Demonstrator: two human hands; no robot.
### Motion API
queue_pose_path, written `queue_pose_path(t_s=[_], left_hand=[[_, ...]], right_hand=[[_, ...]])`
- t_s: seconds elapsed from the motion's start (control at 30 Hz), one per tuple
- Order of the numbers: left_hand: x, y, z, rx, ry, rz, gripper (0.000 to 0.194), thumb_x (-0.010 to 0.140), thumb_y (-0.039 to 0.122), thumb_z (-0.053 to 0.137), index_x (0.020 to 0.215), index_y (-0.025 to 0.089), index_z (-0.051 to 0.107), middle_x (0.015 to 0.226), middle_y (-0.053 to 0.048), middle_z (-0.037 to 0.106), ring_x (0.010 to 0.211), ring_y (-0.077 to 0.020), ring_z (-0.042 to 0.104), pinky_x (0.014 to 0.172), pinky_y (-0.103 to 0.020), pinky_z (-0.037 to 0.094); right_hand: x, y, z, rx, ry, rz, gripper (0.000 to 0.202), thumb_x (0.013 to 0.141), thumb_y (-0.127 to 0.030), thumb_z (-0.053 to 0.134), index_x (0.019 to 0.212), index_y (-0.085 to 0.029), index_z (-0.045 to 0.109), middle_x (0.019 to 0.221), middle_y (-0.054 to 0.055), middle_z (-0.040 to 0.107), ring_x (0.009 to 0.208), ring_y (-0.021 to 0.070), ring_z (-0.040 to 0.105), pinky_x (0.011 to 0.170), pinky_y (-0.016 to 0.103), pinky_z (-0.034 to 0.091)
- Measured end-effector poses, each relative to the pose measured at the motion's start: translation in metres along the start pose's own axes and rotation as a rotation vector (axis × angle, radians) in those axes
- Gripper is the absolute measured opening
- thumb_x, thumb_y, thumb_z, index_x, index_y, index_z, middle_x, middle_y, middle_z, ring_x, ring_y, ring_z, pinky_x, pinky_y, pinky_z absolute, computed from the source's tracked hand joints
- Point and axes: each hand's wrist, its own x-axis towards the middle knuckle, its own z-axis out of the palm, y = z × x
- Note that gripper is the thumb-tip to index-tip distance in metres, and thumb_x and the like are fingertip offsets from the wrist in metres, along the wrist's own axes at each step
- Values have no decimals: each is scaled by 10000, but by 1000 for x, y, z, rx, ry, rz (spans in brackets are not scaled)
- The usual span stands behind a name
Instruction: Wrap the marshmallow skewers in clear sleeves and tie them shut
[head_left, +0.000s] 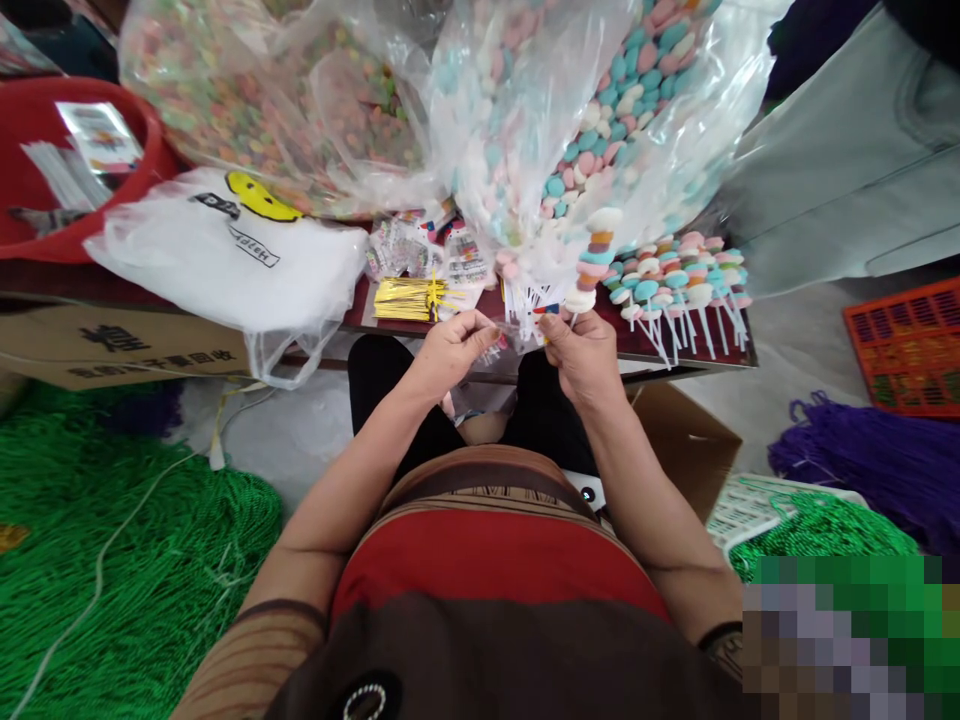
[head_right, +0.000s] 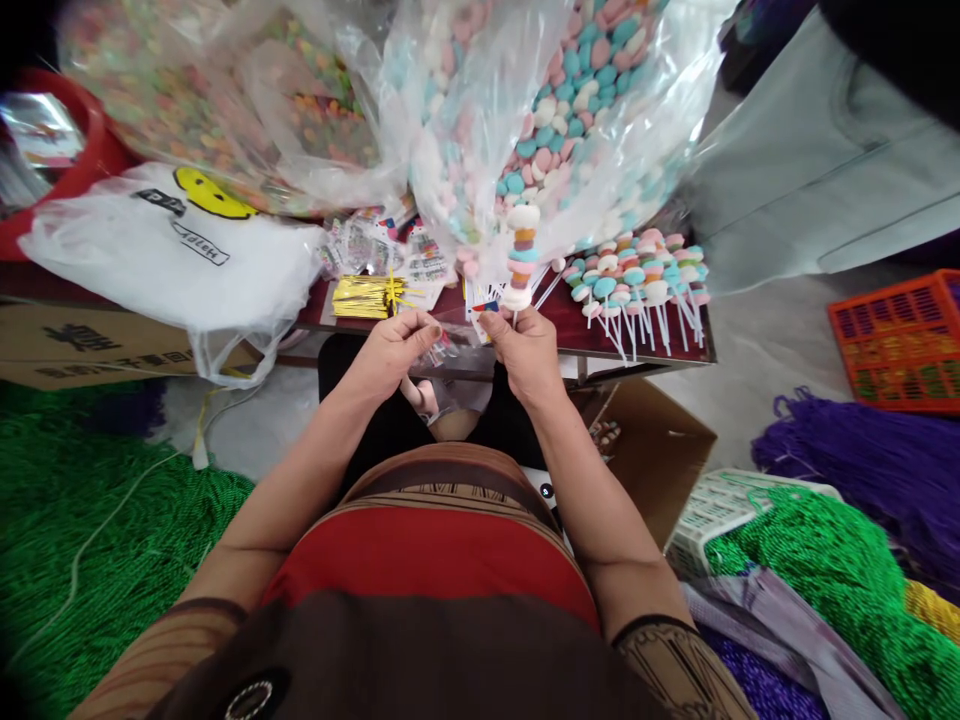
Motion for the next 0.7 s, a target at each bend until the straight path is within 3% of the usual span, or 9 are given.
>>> queue_pose_path(t_s=[0.17,0.27,0.33,0.43,0.57,0.7], left_hand=[[2,-3,1,64,48,15,463,908,601,583,710,185,544,605,39,547,581,-81,477,597,-229,360],[3,-4,6,-96,-11,-32,444,834,624,682,805,196,567,622,56,551,529,-70,489,555,-219,385],[4,-5,11,-225,5,-63,458,790,619,736,801,204,544,573,87,469,456,-53,420,504,-212,373],[8,-12,20,-323,118,-98,476,828,610,706,712,208,478,505,112,317,391,-33,274,422,-200,280],[14,-21,19,-424,173,-84,481,811,615,724,712,204,495,507,108,332,375,-30,269,385,-199,225],[18,-16,1,-585,169,-94,528,825,620,713,668,199,436,478,121,282,361,-21,218,389,-186,252]], right_hand=[[-4,5,6,-49,53,-19,572,600,-694,825,637,-208,525,508,-75,442,424,43,311,389,214,200],[-4,10,8,-86,126,-61,584,596,-724,800,601,-211,521,513,-64,432,443,56,339,398,225,242],[-4,14,10,-125,182,-99,588,583,-724,801,578,-214,510,531,-56,432,468,65,354,419,236,279],[-3,18,13,-144,239,-124,590,573,-718,805,558,-214,498,562,-44,435,505,75,363,444,248,300],[-5,11,14,-118,127,-44,553,612,-688,797,578,-204,531,558,-43,444,495,67,328,447,248,252],[-12,-12,1,-169,-27,21,401,726,-560,761,678,-194,605,576,-52,479,476,56,300,453,241,223]])
